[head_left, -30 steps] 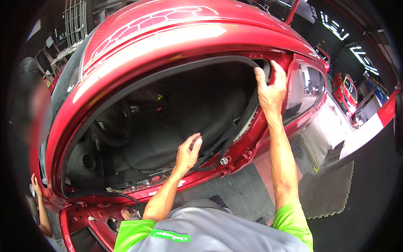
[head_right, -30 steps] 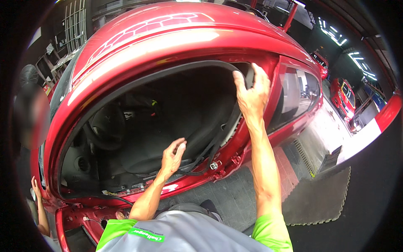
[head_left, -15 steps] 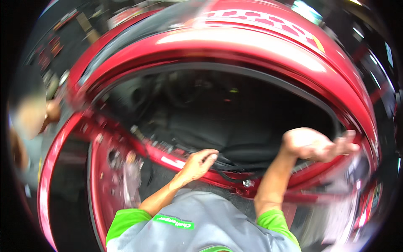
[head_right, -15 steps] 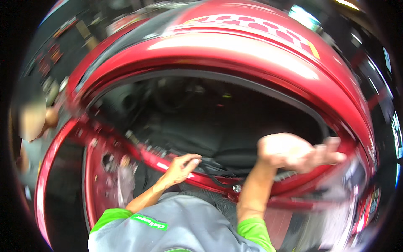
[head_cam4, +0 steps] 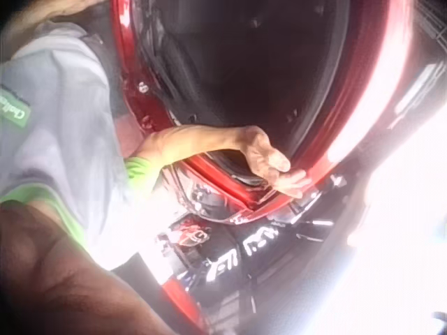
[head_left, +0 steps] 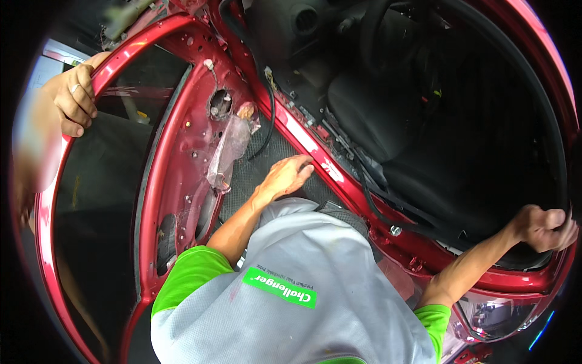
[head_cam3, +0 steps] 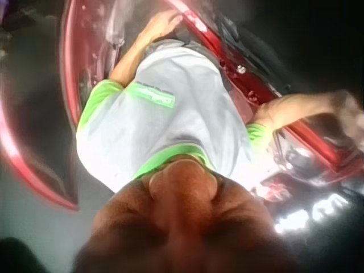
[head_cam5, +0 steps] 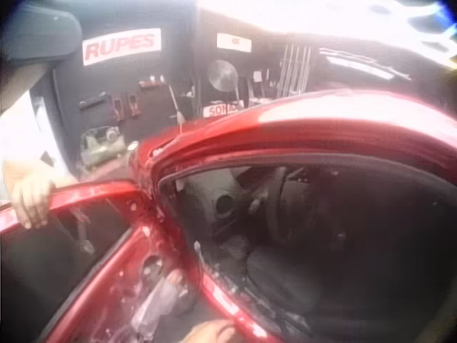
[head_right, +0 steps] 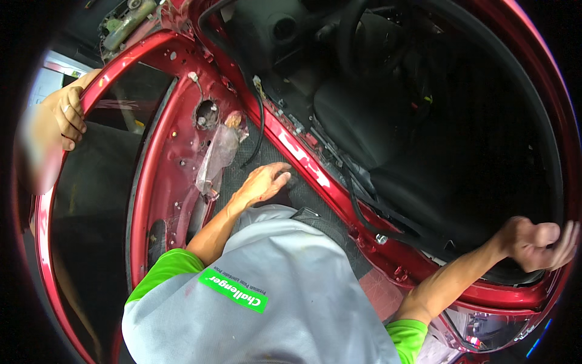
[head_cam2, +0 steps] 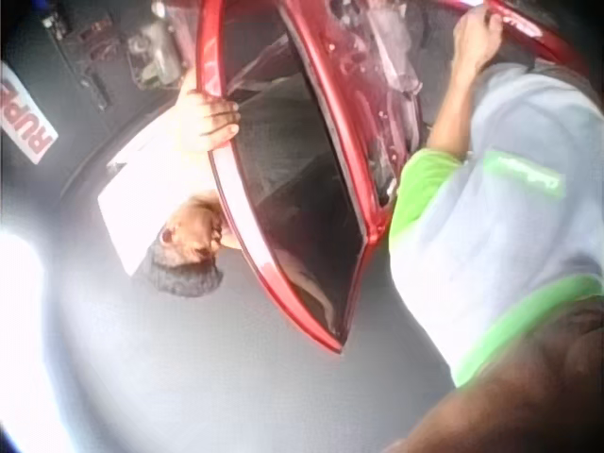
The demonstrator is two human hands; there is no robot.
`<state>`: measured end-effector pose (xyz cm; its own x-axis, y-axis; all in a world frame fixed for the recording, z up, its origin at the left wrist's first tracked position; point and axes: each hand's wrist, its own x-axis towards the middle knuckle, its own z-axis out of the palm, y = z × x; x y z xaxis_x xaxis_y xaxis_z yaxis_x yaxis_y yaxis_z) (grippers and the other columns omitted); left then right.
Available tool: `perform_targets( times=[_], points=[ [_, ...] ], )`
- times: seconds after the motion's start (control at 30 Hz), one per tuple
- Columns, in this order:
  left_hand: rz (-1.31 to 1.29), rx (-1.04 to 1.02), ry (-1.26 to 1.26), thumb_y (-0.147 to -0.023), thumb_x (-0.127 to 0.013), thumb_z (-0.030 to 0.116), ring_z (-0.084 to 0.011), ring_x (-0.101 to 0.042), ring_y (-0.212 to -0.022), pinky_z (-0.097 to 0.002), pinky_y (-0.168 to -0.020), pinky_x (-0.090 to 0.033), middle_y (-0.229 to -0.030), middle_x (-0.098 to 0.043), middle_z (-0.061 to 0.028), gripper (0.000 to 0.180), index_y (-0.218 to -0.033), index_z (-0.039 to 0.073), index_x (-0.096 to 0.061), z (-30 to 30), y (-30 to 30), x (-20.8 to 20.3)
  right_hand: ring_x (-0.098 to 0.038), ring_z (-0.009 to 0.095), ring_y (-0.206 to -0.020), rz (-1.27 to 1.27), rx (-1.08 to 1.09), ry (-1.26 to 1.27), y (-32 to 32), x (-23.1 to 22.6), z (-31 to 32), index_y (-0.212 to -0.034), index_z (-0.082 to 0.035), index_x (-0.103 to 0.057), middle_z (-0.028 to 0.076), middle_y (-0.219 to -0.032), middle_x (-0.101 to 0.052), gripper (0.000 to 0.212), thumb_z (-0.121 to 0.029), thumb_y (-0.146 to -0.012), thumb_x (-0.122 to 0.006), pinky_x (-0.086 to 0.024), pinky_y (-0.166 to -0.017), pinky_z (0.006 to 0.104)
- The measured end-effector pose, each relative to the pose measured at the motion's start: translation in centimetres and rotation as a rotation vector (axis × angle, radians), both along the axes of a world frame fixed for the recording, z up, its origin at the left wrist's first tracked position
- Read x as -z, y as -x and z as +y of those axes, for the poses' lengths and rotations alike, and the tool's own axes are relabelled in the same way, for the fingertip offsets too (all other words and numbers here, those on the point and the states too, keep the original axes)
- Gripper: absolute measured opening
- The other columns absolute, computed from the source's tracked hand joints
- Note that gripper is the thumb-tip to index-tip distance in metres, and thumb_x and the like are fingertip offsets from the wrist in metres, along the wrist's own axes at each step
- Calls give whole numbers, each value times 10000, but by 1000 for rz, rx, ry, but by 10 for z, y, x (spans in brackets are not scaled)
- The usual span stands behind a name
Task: The person removes a protective plastic sheet from the trunk area of a red car. They then open the rear passenger door and install a black rubber weather seal strip along the door frame, pressing it into place by hand.
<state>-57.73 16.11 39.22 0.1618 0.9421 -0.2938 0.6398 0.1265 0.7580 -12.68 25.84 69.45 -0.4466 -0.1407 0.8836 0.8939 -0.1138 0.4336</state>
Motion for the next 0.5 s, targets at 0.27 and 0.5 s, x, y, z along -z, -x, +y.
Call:
perform_targets(
  times=[0.27,0.5],
  points=[
    [233,-1,391,-957,-593,337,-451,-646,-1153,-531,-1007,-496,-1174,-690,-292,424,-1237,26,-660,-89,97,140,-571,346,-1330,148,250,717,1,118,-115,-1065,-74,-764,92,-1205,-740,157,-126,-921,-732,-385,-1142,500],
    [637,75,541,-912,-586,373,-445,-669,-1119,-548,-946,-517,-1126,-709,-286,414,-1117,32,-698,-177,186,187,-495,322,-1412,132,530,756,5,92,-185,-1070,-159,-780,7,-1318,-705,178,-247,-924,-728,-262,-1172,556]
  ],
)
